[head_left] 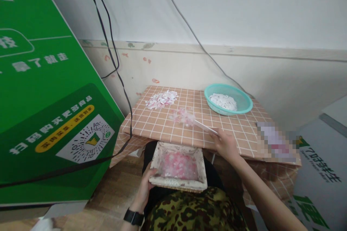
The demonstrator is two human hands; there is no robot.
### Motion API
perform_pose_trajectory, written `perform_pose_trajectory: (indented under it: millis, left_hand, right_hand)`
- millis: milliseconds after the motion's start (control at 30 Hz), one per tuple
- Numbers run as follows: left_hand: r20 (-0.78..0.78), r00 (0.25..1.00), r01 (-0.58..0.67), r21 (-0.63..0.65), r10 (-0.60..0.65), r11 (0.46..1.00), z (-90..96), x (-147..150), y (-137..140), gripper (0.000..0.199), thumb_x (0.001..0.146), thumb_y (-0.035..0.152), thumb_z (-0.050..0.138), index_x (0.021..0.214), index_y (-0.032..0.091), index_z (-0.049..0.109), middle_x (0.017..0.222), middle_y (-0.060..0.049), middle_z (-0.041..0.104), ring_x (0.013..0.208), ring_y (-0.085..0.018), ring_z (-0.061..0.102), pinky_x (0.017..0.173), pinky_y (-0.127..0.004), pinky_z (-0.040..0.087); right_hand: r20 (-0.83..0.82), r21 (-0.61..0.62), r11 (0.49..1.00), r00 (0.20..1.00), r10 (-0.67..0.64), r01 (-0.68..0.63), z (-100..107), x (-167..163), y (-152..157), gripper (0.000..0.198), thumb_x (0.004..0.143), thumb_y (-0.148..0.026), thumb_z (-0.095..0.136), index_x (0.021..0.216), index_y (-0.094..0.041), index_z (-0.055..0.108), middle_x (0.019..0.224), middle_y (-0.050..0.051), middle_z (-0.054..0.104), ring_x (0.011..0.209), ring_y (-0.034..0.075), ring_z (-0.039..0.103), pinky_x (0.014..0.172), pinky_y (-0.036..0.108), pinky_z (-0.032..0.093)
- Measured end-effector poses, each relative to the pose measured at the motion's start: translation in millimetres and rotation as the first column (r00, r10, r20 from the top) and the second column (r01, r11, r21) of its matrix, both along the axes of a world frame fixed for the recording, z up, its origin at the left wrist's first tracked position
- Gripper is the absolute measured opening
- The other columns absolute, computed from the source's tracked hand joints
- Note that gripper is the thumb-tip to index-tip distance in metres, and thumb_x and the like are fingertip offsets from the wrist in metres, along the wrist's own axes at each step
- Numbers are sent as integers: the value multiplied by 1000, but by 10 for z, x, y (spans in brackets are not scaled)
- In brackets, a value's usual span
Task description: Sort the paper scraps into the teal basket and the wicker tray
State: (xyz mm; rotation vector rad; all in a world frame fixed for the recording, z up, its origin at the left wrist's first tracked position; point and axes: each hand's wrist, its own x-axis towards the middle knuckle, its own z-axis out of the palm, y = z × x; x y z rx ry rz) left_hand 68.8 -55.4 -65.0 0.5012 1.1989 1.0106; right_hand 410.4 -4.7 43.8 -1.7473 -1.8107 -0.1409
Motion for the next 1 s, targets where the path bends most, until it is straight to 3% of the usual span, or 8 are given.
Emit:
perform_pose_trajectory:
  millis: [200,467,633,733,1000]
  left_hand:
    - [31,1000,4,11,-4,1000,1,3,-3,25,71,35,62,86,15,64,82,-4,69,69,-18,60,63,-32,48]
    - [-11,999,43,-4,-43,999,85,43,72,32,67,36,64,91,15,65,78,-3,69,67,-19,60,61,-32,47]
    - [-36,999,41,19,-41,999,83,28,85,41,66,35,64,103,17,62,78,-2,68,65,-18,59,57,-29,46]
    - [-42,998,41,18,-40,999,61,20,82,40,67,35,63,102,17,62,78,-2,68,65,-18,59,58,-30,46]
    - [-45,992,117,24,-116,993,166,40,199,46,69,36,58,112,21,59,80,-2,69,65,-19,60,53,-27,43]
  right_hand:
    - [-141,-10,998,988,-63,62,82,98,-63,24,85,-39,46,89,-20,60,60,2,61,53,17,57,51,25,35]
    - [-252,-93,980,957,145,-173,214,-86,199,22,85,-37,47,87,-19,58,68,2,63,60,17,57,55,25,36]
    - [-225,-74,997,974,-20,3,243,49,155,21,82,-38,51,87,-19,59,64,2,60,56,17,53,52,26,34]
    - [-238,-97,995,970,-59,37,192,52,93,21,81,-38,52,85,-19,58,61,1,59,54,16,52,50,26,33]
    - [-239,-98,978,958,157,-185,179,-302,326,16,83,-34,49,89,-21,57,71,3,63,62,18,56,55,27,35]
